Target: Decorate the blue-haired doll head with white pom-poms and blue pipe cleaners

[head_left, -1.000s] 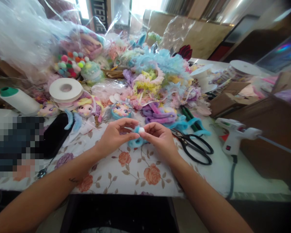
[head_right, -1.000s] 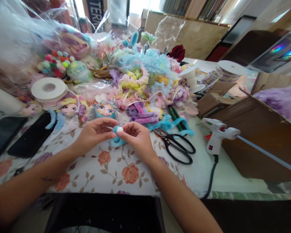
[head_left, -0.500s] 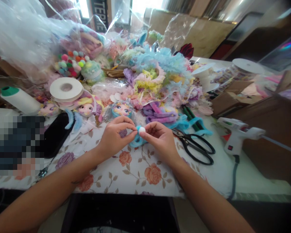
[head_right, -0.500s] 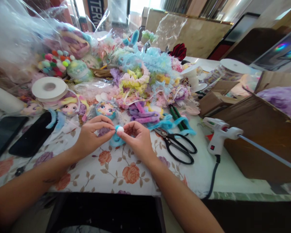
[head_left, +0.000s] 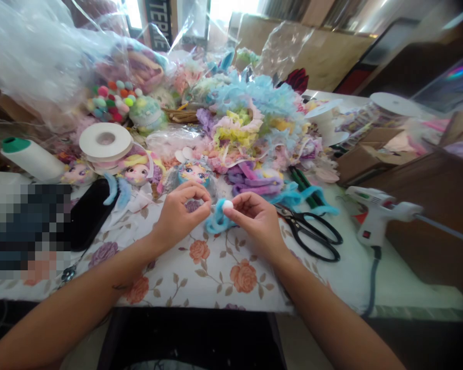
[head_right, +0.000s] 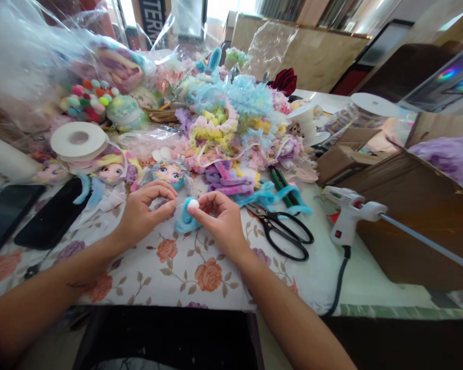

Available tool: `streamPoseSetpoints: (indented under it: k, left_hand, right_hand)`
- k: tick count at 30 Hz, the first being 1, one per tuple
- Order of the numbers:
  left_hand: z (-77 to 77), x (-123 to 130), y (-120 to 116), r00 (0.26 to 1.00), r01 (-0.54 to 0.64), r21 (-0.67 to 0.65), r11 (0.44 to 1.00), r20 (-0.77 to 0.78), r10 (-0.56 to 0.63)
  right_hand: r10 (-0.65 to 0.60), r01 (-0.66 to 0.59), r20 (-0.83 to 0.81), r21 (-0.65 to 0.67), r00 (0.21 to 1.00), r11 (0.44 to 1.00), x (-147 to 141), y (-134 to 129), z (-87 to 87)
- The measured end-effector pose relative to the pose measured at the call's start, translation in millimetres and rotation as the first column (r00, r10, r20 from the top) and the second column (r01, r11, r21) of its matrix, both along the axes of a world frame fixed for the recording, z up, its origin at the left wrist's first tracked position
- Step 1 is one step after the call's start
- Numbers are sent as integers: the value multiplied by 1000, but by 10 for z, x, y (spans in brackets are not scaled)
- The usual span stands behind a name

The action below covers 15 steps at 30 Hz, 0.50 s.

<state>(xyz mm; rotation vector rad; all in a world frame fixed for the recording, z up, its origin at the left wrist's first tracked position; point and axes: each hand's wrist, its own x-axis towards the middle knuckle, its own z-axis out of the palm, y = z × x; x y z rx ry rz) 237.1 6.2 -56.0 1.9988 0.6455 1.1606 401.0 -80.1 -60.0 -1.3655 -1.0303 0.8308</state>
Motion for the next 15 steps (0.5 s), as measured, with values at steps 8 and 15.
streamPoseSetpoints:
  k: [8, 15]
  left_hand:
    - [-21, 10, -19, 999, 37, 50, 998, -28, -36]
    - [-52, 22, -28, 998, 7, 59, 998, -63, -3]
  right_hand:
    - [1, -1, 4, 5, 1000, 1000, -7, 3, 2]
    - [5, -6, 88, 7, 996, 1000, -38, -7, 26]
